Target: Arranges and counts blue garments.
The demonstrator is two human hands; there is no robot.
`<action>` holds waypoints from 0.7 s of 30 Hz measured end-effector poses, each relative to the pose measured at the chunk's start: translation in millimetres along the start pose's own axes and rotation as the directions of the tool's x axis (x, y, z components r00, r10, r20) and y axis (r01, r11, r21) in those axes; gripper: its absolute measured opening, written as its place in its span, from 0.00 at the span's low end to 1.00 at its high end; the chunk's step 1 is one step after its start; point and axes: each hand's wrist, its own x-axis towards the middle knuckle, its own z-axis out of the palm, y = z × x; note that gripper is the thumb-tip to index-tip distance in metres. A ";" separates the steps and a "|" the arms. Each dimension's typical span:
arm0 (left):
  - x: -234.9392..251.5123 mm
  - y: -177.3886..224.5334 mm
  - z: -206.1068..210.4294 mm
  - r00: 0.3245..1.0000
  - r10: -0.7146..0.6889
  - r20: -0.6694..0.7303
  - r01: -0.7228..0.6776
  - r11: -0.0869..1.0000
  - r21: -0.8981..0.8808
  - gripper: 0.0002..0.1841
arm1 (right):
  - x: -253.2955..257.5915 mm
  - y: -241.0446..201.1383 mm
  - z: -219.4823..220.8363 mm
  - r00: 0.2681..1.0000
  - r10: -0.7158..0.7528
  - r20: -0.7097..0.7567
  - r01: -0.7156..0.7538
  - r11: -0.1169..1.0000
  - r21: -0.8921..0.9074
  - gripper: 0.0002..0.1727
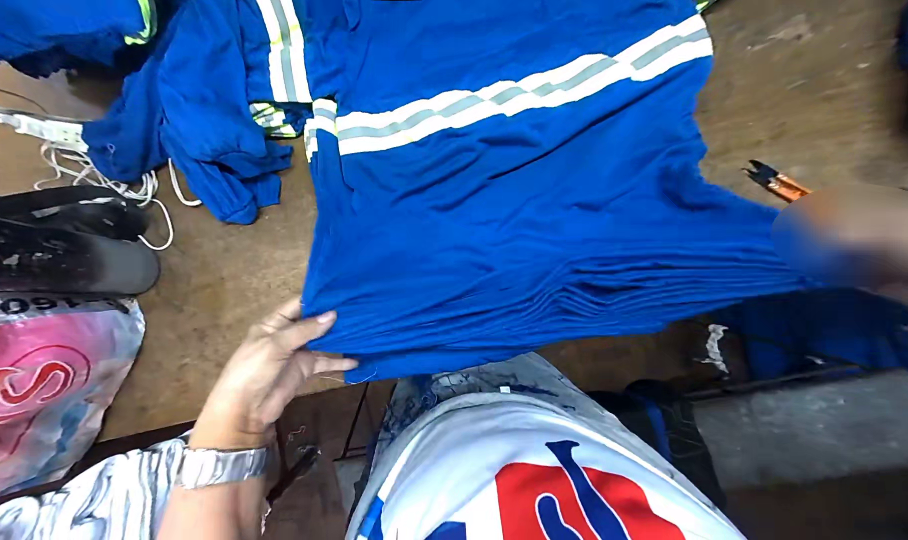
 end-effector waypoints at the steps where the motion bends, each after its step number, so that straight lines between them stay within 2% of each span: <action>1: -4.0 2.1 -2.1 1.000 0.030 -0.002 -0.030 0.998 -0.050 0.15 | -6.2 -2.9 0.9 0.999 -0.044 -0.029 0.047 0.994 0.095 0.14; 3: -2.1 -10.0 -9.2 0.996 -0.004 -0.086 0.005 1.000 0.004 0.14 | -24.0 -9.1 11.8 0.998 0.005 -0.069 0.012 0.972 0.233 0.17; 4: 2.9 -22.5 -13.2 0.987 -0.046 -0.153 0.060 0.994 0.093 0.13 | -28.1 -5.8 13.6 0.997 0.067 -0.047 -0.055 0.974 0.220 0.15; 6: 13.9 -47.9 -16.4 0.961 -0.127 -0.247 0.189 0.951 0.245 0.14 | -30.1 6.7 20.0 0.984 0.175 0.018 -0.176 0.978 0.116 0.11; 9: 20.4 -67.1 -9.2 0.931 -0.188 -0.313 0.296 0.889 0.349 0.27 | -24.4 18.6 33.1 0.970 0.245 0.002 -0.245 0.969 -0.023 0.06; 10: 23.8 -67.4 -8.7 0.923 -0.195 -0.330 0.323 0.861 0.393 0.28 | -20.9 16.8 37.1 0.962 0.272 -0.014 -0.273 0.962 -0.030 0.05; 14: 35.0 -65.7 -9.0 0.923 -0.263 -0.283 0.380 0.746 0.547 0.17 | -23.2 3.1 45.2 0.891 0.453 -0.023 -0.453 0.891 0.002 0.09; 18: 38.1 -63.8 -2.9 0.941 -0.208 -0.266 0.325 0.774 0.543 0.16 | -18.9 6.6 54.9 0.870 0.493 -0.009 -0.492 0.870 0.031 0.09; 21: 30.6 -40.9 3.9 0.957 -0.210 -0.202 0.274 0.883 0.380 0.15 | -17.9 7.8 56.9 0.878 0.479 0.001 -0.479 0.877 -0.029 0.10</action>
